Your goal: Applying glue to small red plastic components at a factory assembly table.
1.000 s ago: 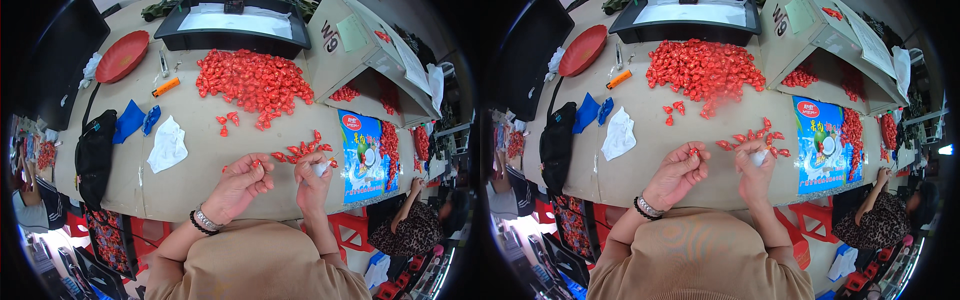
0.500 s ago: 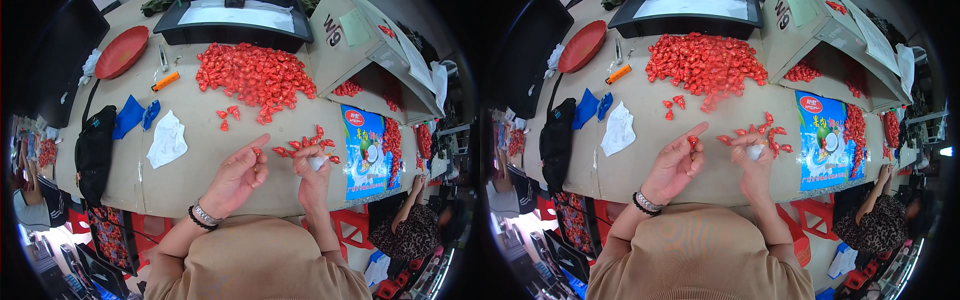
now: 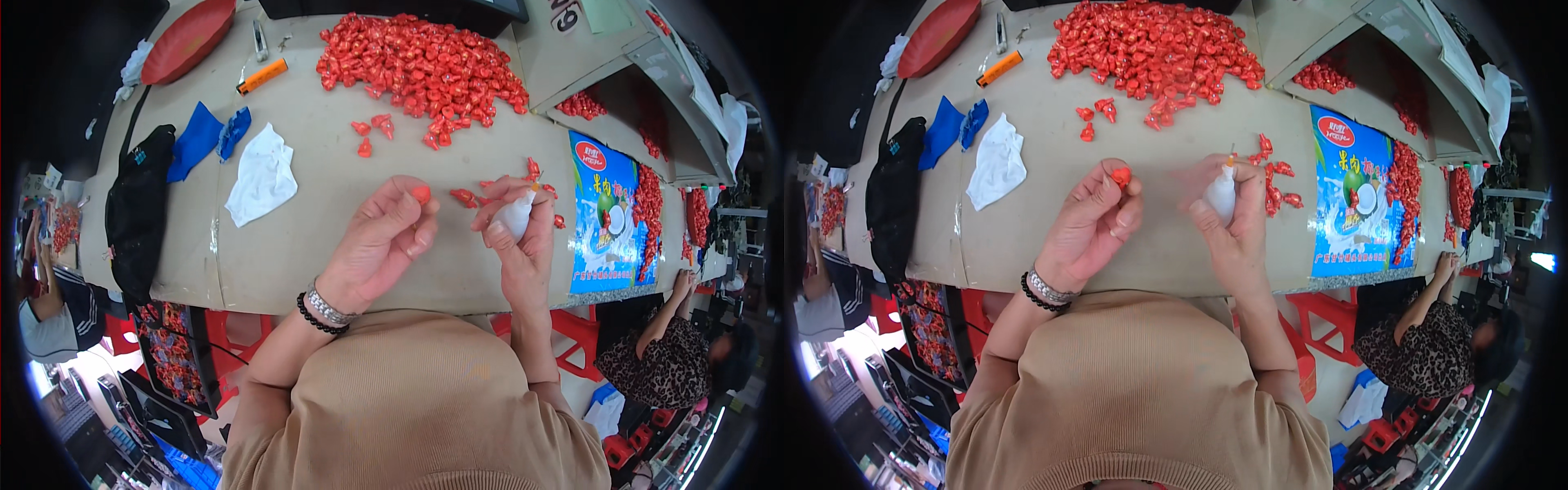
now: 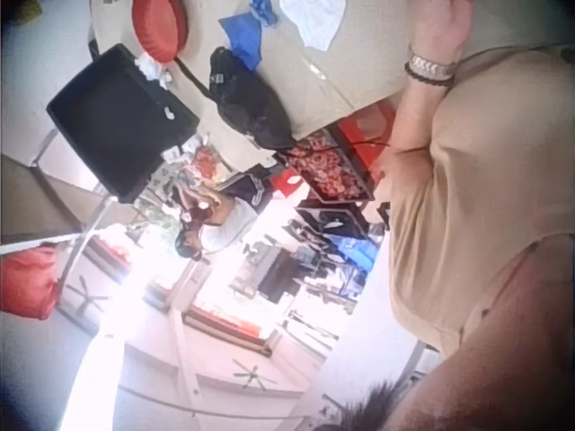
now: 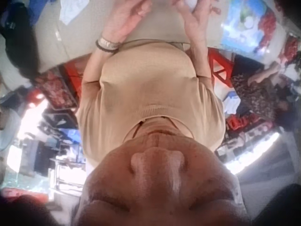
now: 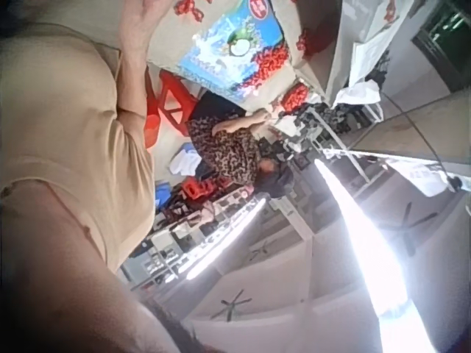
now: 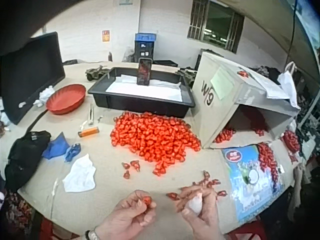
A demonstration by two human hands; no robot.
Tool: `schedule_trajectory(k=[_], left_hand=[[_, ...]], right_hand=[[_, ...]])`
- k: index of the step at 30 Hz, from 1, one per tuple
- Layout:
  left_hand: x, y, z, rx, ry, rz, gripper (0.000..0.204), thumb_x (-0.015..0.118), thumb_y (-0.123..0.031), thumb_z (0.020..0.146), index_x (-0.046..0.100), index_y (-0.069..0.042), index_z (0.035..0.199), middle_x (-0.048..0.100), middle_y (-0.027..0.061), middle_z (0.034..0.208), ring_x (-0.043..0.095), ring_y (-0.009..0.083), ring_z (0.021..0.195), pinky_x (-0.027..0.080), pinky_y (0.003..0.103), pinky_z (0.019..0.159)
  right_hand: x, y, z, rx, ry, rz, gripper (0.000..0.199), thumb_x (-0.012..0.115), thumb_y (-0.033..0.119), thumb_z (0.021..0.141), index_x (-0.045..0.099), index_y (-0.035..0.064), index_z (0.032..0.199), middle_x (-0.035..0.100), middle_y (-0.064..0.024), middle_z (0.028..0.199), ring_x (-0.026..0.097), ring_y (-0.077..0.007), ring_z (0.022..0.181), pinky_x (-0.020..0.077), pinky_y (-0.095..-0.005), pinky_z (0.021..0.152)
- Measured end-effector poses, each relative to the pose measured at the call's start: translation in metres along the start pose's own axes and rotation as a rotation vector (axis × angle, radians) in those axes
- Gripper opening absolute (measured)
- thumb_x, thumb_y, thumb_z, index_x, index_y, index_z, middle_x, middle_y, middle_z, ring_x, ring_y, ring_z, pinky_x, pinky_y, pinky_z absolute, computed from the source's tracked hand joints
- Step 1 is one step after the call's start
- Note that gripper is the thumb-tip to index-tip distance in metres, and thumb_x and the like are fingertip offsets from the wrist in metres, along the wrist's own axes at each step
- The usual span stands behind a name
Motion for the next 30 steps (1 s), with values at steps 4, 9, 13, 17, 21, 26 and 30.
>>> schedule_trajectory(k=[4, 9, 13, 17, 21, 26, 30], left_hand=[[-0.002, -0.001, -0.001, 0.017, 0.014, -0.038, 0.015, 0.057, -0.018, 0.092, 0.054, -0.009, 0.104, 0.06, 0.0048, 0.096, 0.046, 0.0094, 0.066, 0.036, 0.021, 0.054], [-0.002, 0.0, 0.0, 0.01, 0.046, -0.087, 0.021, 0.062, -0.02, 0.09, 0.057, -0.01, 0.107, 0.06, 0.0037, 0.095, 0.049, 0.0112, 0.068, 0.038, 0.024, 0.058], [-0.001, 0.004, -0.001, 0.0, 0.085, -0.139, 0.02, 0.06, -0.022, 0.091, 0.057, -0.01, 0.107, 0.06, 0.0035, 0.094, 0.047, 0.011, 0.066, 0.037, 0.024, 0.058], [-0.001, 0.006, -0.001, -0.004, 0.09, -0.144, 0.019, 0.058, -0.024, 0.092, 0.058, -0.009, 0.104, 0.06, 0.0032, 0.092, 0.047, 0.011, 0.064, 0.037, 0.024, 0.057], [0.0, 0.004, -0.001, 0.016, 0.091, -0.091, 0.021, 0.055, -0.028, 0.093, 0.058, -0.009, 0.101, 0.06, 0.0028, 0.086, 0.047, 0.0111, 0.06, 0.036, 0.024, 0.055], [-0.003, -0.003, -0.004, 0.111, 0.016, 0.112, 0.024, 0.053, -0.031, 0.095, 0.057, -0.008, 0.099, 0.059, 0.0029, 0.082, 0.048, 0.0098, 0.059, 0.036, 0.023, 0.053], [-0.001, -0.008, -0.006, 0.179, -0.005, 0.225, 0.024, 0.053, -0.031, 0.095, 0.056, -0.007, 0.098, 0.059, 0.0029, 0.082, 0.048, 0.0088, 0.059, 0.035, 0.022, 0.052]], right_hand=[[-0.004, 0.016, -0.001, -0.218, 0.03, -0.265, 0.033, 0.068, 0.009, 0.081, 0.049, 0.0027, 0.107, 0.052, -0.0105, 0.108, 0.063, -0.02, 0.085, 0.0461, -0.0248, 0.064], [-0.005, 0.023, -0.008, -0.141, -0.085, -0.137, 0.035, 0.073, 0.003, 0.075, 0.052, -0.0005, 0.102, 0.06, -0.0135, 0.102, 0.066, -0.0248, 0.088, 0.0515, -0.0266, 0.068], [-0.01, 0.022, -0.01, -0.217, -0.085, -0.083, 0.037, 0.076, -0.002, 0.07, 0.053, -0.0002, 0.099, 0.063, -0.0174, 0.099, 0.065, -0.0261, 0.091, 0.0542, -0.0284, 0.071], [-0.011, 0.026, -0.011, -0.291, -0.081, -0.128, 0.039, 0.076, -0.005, 0.068, 0.053, 0.0002, 0.099, 0.063, -0.0189, 0.1, 0.064, -0.0266, 0.094, 0.0553, -0.0294, 0.073], [-0.009, 0.031, -0.013, -0.361, -0.076, -0.264, 0.035, 0.075, -0.009, 0.068, 0.055, -0.0006, 0.096, 0.063, -0.0149, 0.101, 0.063, -0.0231, 0.095, 0.0526, -0.0317, 0.08], [-0.002, 0.036, -0.015, -0.428, -0.038, -0.436, 0.034, 0.075, -0.009, 0.067, 0.056, -0.0007, 0.094, 0.063, -0.0184, 0.1, 0.063, -0.0277, 0.098, 0.0545, -0.0311, 0.075], [0.005, 0.041, -0.016, -0.507, -0.024, -0.501, 0.034, 0.075, -0.009, 0.067, 0.057, -0.0011, 0.094, 0.064, -0.0191, 0.1, 0.064, -0.0262, 0.096, 0.0542, -0.0307, 0.075]])
Point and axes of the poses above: each hand's wrist, its own z-axis towards the middle knuckle, its own x-axis out of the palm, y = z × x, the point moved 8 cm from there along z, towards the middle knuckle
